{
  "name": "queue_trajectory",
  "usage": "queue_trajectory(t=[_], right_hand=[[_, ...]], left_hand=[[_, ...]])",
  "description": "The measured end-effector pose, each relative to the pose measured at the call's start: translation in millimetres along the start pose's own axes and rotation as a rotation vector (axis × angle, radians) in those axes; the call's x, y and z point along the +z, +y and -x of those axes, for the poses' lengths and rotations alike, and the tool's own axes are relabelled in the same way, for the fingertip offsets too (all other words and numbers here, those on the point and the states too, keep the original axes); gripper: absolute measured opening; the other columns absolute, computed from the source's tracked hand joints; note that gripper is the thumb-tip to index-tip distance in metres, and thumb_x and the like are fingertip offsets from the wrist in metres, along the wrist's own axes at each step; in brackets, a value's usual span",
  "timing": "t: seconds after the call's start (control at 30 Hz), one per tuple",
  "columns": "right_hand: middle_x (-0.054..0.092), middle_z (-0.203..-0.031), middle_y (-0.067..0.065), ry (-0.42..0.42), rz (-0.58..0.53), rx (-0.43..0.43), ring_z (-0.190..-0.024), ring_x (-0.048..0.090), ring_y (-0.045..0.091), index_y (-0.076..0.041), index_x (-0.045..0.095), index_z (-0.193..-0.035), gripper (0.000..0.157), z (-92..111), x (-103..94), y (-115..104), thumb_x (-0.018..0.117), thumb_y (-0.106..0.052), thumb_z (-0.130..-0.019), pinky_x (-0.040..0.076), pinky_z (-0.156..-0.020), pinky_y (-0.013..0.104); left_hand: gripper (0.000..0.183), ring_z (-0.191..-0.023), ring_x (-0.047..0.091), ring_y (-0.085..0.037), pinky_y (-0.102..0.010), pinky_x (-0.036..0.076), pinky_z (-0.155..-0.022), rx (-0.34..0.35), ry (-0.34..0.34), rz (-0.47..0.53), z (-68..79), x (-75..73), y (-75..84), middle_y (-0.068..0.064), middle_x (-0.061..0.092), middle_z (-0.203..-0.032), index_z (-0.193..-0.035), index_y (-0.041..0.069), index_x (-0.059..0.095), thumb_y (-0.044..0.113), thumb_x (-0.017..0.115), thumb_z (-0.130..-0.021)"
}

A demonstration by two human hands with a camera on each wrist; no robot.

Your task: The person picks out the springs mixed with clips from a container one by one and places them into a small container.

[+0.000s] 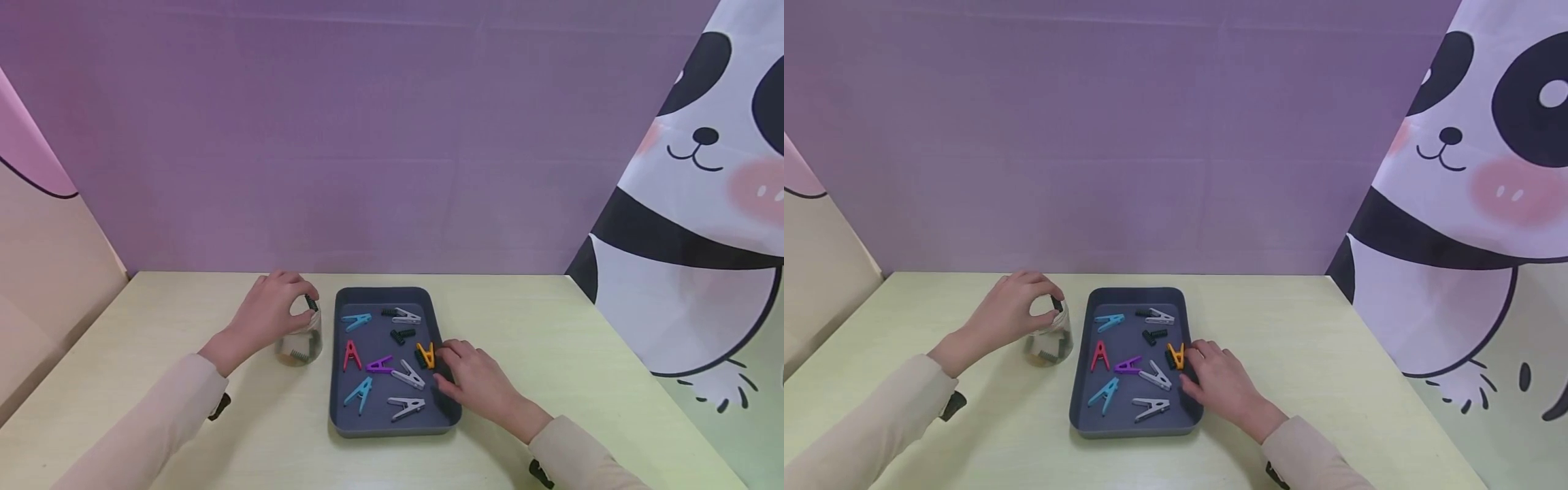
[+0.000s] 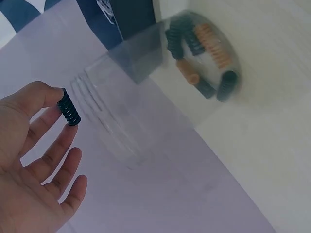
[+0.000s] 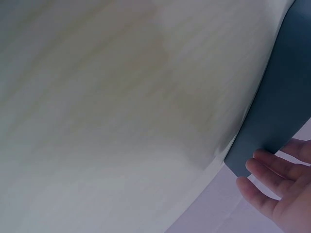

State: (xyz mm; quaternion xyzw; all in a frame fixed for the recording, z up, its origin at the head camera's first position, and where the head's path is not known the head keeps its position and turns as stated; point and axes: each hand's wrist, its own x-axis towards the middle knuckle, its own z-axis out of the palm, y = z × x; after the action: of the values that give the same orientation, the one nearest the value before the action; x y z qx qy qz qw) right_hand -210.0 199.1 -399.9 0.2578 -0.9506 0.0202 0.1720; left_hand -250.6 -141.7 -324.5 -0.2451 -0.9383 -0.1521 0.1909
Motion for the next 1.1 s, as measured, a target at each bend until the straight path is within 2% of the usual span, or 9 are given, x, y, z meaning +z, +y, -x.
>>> queue_trajectory(t=[0.37, 1.1], right_hand=[[0.061, -0.107, 0.009, -0.025, 0.002, 0.013, -0.097, 0.057, 0.021, -0.005, 0.062, -0.103, 0.037, 0, 0.6, 0, 0.066, -0.033, -0.079, 0.051, -0.077, 0.036], [0.061, -0.106, 0.009, 0.009, 0.012, -0.006, -0.096, 0.057, 0.021, -0.005, 0.062, -0.102, 0.036, 0, 1.7, 1, 0.066, -0.033, -0.079, 0.051, -0.074, 0.035]], left_hand=[[0.022, -0.092, 0.052, -0.025, -0.041, 0.040, -0.074, -0.022, 0.005, -0.020, 9.4, 5.2, -14.4, -0.004, 0.066, -0.097, -0.094, 0.014, 0.069, 0.021, 0.072, -0.074], [0.021, -0.089, 0.053, -0.026, -0.040, 0.040, -0.071, -0.066, 0.039, -0.017, 8.5, 16.8, -23.5, -0.005, 0.066, -0.095, -0.095, 0.012, 0.068, 0.017, 0.070, -0.075]])
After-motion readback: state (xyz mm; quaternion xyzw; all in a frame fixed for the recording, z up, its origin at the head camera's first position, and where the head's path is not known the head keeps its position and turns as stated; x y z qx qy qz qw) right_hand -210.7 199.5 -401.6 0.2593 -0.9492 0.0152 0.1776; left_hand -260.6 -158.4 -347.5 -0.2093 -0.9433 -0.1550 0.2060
